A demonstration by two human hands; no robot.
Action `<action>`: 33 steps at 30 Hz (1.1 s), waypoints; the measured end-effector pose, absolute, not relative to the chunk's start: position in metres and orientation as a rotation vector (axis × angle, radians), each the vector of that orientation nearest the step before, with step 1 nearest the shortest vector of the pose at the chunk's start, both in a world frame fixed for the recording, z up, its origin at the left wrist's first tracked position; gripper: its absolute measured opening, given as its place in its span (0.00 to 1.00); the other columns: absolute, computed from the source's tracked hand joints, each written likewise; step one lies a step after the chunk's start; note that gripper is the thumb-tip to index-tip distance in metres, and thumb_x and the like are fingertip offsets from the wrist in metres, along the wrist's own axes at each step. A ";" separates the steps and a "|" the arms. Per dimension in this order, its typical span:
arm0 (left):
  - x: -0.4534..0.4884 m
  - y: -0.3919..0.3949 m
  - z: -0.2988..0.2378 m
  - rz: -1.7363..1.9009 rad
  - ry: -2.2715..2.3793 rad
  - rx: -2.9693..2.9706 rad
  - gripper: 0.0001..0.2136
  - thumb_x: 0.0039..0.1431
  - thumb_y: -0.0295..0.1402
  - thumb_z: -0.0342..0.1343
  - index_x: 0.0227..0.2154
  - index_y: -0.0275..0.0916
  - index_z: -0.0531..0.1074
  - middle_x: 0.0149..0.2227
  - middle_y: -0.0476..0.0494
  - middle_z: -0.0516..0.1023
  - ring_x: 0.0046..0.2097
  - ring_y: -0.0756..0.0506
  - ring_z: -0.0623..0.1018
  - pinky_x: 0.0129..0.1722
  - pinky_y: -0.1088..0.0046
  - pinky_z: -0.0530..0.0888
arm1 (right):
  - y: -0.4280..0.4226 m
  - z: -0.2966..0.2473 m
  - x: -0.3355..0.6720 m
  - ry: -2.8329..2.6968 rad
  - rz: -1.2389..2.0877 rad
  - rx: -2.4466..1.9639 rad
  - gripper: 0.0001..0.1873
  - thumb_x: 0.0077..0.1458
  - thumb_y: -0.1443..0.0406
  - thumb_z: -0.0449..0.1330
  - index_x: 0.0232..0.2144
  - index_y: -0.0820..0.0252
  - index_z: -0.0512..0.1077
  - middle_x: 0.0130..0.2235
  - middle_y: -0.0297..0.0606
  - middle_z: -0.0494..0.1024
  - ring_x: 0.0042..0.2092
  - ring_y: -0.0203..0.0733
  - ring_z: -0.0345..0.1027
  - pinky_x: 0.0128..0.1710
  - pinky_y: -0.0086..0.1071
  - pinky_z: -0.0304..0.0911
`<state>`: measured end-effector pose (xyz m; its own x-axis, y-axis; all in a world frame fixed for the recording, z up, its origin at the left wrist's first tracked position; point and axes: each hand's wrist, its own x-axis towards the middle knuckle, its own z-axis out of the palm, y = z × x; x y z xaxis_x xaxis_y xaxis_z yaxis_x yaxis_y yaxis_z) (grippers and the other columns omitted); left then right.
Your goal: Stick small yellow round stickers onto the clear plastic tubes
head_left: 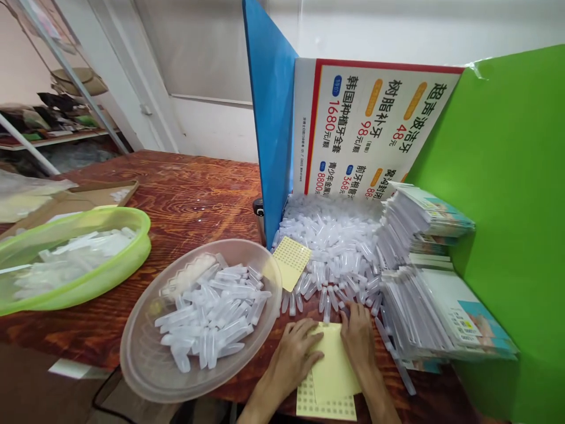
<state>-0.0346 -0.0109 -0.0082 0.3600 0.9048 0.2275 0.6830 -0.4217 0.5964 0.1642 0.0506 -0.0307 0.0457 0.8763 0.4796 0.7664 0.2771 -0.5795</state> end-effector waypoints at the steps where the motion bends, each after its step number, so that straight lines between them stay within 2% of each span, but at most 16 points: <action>1: -0.034 -0.010 -0.010 0.800 1.410 2.225 0.13 0.64 0.31 0.57 0.51 0.44 0.74 0.56 0.39 0.75 0.59 0.38 0.72 0.56 0.55 0.70 | 0.049 -0.029 0.164 -1.710 0.202 -1.502 0.10 0.64 0.63 0.49 0.40 0.56 0.70 0.39 0.47 0.74 0.41 0.57 0.65 0.42 0.48 0.61; 4: -0.035 -0.010 -0.014 0.887 1.461 2.214 0.16 0.65 0.32 0.55 0.55 0.42 0.71 0.57 0.36 0.74 0.59 0.38 0.72 0.57 0.55 0.71 | 0.041 -0.022 0.164 -1.603 0.375 -1.478 0.12 0.65 0.62 0.50 0.45 0.58 0.70 0.43 0.48 0.75 0.46 0.55 0.67 0.46 0.48 0.63; 7: -0.036 -0.012 -0.011 0.815 1.485 2.190 0.25 0.60 0.37 0.61 0.59 0.41 0.67 0.59 0.34 0.72 0.61 0.35 0.70 0.59 0.52 0.68 | 0.030 -0.015 0.165 -1.481 0.546 -1.456 0.14 0.65 0.59 0.51 0.48 0.59 0.70 0.45 0.46 0.74 0.49 0.52 0.68 0.49 0.45 0.64; 11: -0.032 -0.005 -0.001 0.625 1.629 2.036 0.31 0.53 0.34 0.66 0.60 0.41 0.66 0.57 0.36 0.73 0.60 0.33 0.69 0.56 0.51 0.66 | 0.018 -0.014 0.176 -1.334 0.571 -1.478 0.16 0.64 0.54 0.52 0.44 0.59 0.71 0.43 0.44 0.73 0.47 0.50 0.68 0.49 0.43 0.64; 14: -0.028 0.007 0.007 0.526 1.710 1.906 0.28 0.50 0.30 0.66 0.56 0.40 0.69 0.51 0.38 0.75 0.56 0.34 0.71 0.54 0.52 0.66 | 0.014 -0.018 0.192 -1.217 0.525 -1.505 0.20 0.62 0.50 0.54 0.43 0.59 0.71 0.42 0.44 0.73 0.45 0.50 0.68 0.47 0.42 0.64; 16: -0.027 0.014 0.011 0.525 1.685 1.880 0.21 0.51 0.28 0.64 0.49 0.39 0.73 0.47 0.40 0.77 0.53 0.35 0.73 0.53 0.54 0.66 | 0.012 -0.021 0.203 -1.171 0.507 -1.507 0.21 0.60 0.49 0.55 0.43 0.60 0.71 0.42 0.44 0.74 0.45 0.50 0.68 0.47 0.43 0.64; 19: -0.028 0.016 0.015 0.642 1.628 1.877 0.12 0.54 0.27 0.59 0.42 0.40 0.74 0.43 0.43 0.77 0.49 0.37 0.76 0.50 0.56 0.69 | 0.005 -0.021 0.215 -1.131 0.537 -1.510 0.22 0.60 0.49 0.56 0.44 0.60 0.71 0.43 0.44 0.75 0.46 0.51 0.69 0.48 0.43 0.64; 22: -0.030 0.009 0.017 0.863 1.591 1.862 0.07 0.60 0.31 0.54 0.41 0.41 0.73 0.42 0.42 0.78 0.47 0.39 0.77 0.48 0.58 0.72 | -0.004 -0.020 0.217 -1.142 0.572 -1.523 0.19 0.59 0.50 0.57 0.41 0.59 0.72 0.42 0.43 0.77 0.46 0.51 0.70 0.48 0.41 0.64; 26: -0.033 -0.004 0.024 1.146 1.570 1.850 0.09 0.66 0.35 0.50 0.39 0.41 0.75 0.47 0.40 0.80 0.50 0.40 0.78 0.50 0.61 0.75 | -0.009 -0.022 0.211 -1.169 0.613 -1.556 0.20 0.58 0.49 0.56 0.34 0.60 0.74 0.35 0.43 0.79 0.39 0.49 0.72 0.41 0.37 0.67; 30: -0.036 -0.013 0.042 1.173 1.599 1.848 0.10 0.68 0.35 0.48 0.41 0.42 0.75 0.38 0.43 0.82 0.39 0.43 0.82 0.39 0.69 0.77 | -0.004 -0.024 0.206 -1.240 0.613 -1.584 0.23 0.56 0.47 0.57 0.31 0.60 0.76 0.34 0.44 0.81 0.37 0.50 0.74 0.37 0.35 0.68; 33: -0.037 -0.018 0.067 1.180 1.546 1.817 0.10 0.68 0.35 0.48 0.41 0.42 0.74 0.37 0.45 0.83 0.36 0.45 0.82 0.36 0.73 0.76 | -0.001 -0.021 0.206 -1.314 0.605 -1.601 0.24 0.56 0.45 0.56 0.30 0.60 0.76 0.31 0.43 0.81 0.33 0.49 0.74 0.33 0.34 0.68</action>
<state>-0.0371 -0.0183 0.0667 -0.0074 0.9529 0.3033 0.5434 -0.2508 0.8011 0.2064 -0.0009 -0.0208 0.3016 0.9355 0.1841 0.4687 0.0227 -0.8830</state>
